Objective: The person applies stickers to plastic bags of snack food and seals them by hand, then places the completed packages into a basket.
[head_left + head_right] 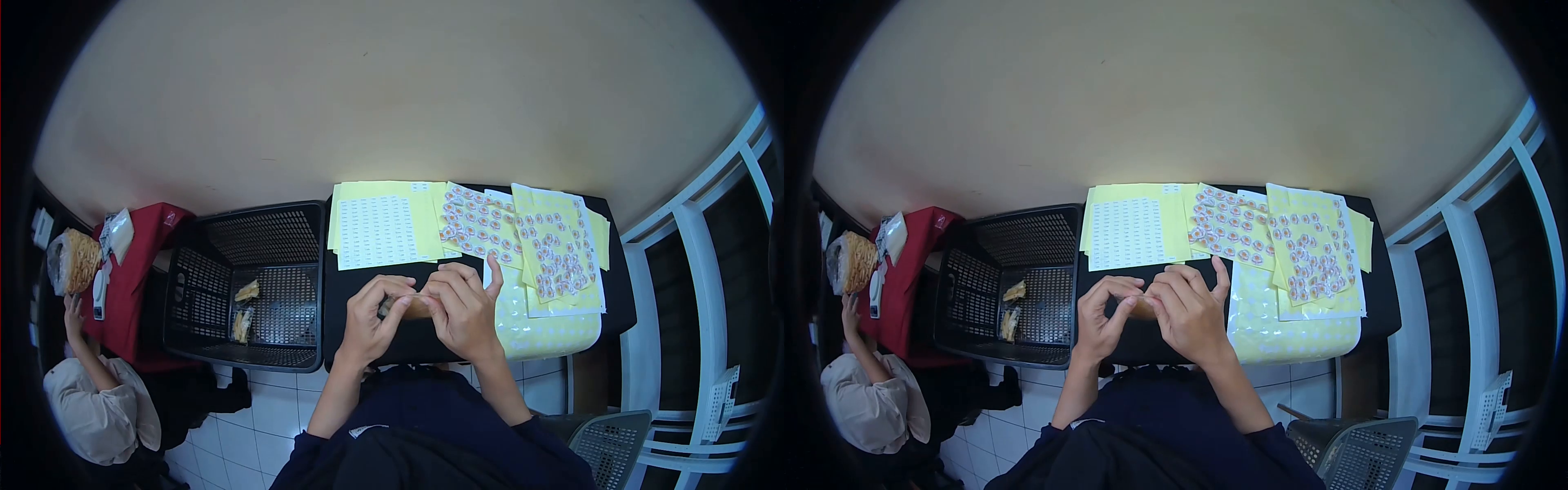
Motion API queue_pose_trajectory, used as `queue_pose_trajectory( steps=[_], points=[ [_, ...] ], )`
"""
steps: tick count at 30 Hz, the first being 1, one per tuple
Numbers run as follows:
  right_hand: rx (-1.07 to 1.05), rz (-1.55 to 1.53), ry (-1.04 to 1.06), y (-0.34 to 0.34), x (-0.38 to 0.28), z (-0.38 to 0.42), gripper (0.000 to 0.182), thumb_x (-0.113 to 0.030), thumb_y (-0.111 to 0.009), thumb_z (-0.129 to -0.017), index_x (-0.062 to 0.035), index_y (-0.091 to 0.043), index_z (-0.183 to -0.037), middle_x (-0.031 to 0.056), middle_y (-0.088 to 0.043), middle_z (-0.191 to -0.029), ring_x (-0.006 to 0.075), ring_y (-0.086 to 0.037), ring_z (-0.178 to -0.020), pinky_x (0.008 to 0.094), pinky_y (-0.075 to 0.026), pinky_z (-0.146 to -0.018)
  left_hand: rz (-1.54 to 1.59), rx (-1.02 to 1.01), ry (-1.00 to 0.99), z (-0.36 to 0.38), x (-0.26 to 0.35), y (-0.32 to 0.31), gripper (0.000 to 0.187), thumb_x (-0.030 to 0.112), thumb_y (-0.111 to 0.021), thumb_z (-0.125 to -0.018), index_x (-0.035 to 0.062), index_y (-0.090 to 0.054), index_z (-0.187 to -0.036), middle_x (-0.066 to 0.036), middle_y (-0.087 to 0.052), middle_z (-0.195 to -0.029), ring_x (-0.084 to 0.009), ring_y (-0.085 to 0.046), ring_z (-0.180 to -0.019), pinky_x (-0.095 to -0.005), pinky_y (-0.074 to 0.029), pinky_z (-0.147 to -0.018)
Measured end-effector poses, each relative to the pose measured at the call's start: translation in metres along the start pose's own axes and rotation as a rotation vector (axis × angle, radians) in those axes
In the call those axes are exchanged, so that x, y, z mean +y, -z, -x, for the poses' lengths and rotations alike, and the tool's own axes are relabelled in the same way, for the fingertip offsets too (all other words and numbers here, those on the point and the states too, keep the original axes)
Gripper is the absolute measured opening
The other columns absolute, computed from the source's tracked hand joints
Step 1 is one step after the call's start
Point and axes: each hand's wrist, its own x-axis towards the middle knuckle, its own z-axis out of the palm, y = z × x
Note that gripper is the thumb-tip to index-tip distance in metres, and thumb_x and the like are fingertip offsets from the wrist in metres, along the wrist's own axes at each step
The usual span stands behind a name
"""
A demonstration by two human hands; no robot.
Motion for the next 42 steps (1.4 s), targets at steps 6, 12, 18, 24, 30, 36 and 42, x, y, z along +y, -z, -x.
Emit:
queue_pose_trajectory(
  steps=[6,12,18,24,30,36,42],
  points=[
    [-0.051,0.011,0.004,-0.001,0.011,-0.001,0.004,-0.015,-0.059,-0.072,-0.0122,-0.057,-0.073,-0.0029,-0.055,-0.079,0.0143,-0.052,-0.09,0.0479,-0.013,-0.098,0.003,0.006,0.036,-0.004,-0.004,0.001,0.001,-0.001,-0.055,-0.075,-0.0019,-0.054,-0.075,-0.012,-0.059,-0.078,-0.024,-0.059,-0.086,-0.0309,-0.045,-0.075],
    [-0.061,0.007,-0.037,0.001,0.025,0.002,0.006,-0.016,-0.061,-0.071,-0.0116,-0.057,-0.073,-0.0027,-0.055,-0.079,0.0139,-0.052,-0.088,0.0481,-0.014,-0.098,0.052,0.002,0.09,-0.008,-0.017,-0.001,0.004,0.0,-0.055,-0.076,-0.0012,-0.052,-0.073,-0.013,-0.059,-0.081,-0.0221,-0.058,-0.086,-0.0295,-0.043,-0.077],
    [-0.158,-0.18,-0.204,0.0,0.049,0.023,0.014,-0.018,-0.064,-0.07,-0.0075,-0.055,-0.069,0.0023,-0.056,-0.075,0.0189,-0.054,-0.083,0.0414,-0.026,-0.092,0.154,-0.132,0.344,-0.002,-0.035,-0.005,0.012,0.006,-0.051,-0.082,-0.0023,-0.059,-0.08,-0.008,-0.06,-0.072,-0.0107,-0.055,-0.067,-0.0233,-0.044,-0.063],
    [-0.339,-0.13,-0.347,-0.032,0.086,0.069,0.015,-0.021,-0.059,-0.076,-0.0063,-0.056,-0.077,0.0046,-0.052,-0.069,0.0227,-0.051,-0.079,0.0369,-0.032,-0.083,-0.209,-0.485,0.663,-0.012,-0.073,-0.028,0.016,0.012,-0.051,-0.083,-0.0015,-0.059,-0.087,-0.009,-0.058,-0.072,-0.0131,-0.054,-0.065,-0.0247,-0.043,-0.063],
    [-0.116,-0.108,-0.522,-0.038,0.126,0.076,0.017,-0.012,-0.049,-0.081,-0.0057,-0.055,-0.096,0.0074,-0.053,-0.069,0.024,-0.052,-0.081,0.036,-0.035,-0.077,-0.544,-0.309,-0.024,-0.052,-0.089,-0.075,0.018,0.011,-0.056,-0.076,0.0056,-0.057,-0.093,-0.008,-0.056,-0.087,-0.0239,-0.053,-0.085,-0.033,-0.039,-0.072],
    [-0.099,0.059,-0.411,-0.047,0.155,0.05,0.027,0.001,-0.054,-0.07,-0.005,-0.056,-0.096,0.0088,-0.05,-0.087,0.0258,-0.051,-0.082,0.0363,-0.038,-0.073,-0.546,-0.403,-0.11,-0.085,-0.14,-0.111,0.019,0.008,-0.056,-0.074,0.0072,-0.058,-0.093,-0.008,-0.056,-0.086,-0.0243,-0.053,-0.086,-0.0349,-0.04,-0.073],
    [-0.12,0.094,-0.392,-0.076,0.173,0.039,0.021,-0.005,-0.059,-0.067,-0.0049,-0.059,-0.088,0.0071,-0.05,-0.084,0.0226,-0.05,-0.083,0.036,-0.038,-0.071,-0.444,-0.503,0.004,-0.096,-0.158,-0.112,0.025,0.005,-0.057,-0.068,0.0022,-0.057,-0.093,-0.012,-0.057,-0.088,-0.0268,-0.056,-0.084,-0.0333,-0.046,-0.076]
  ],
)
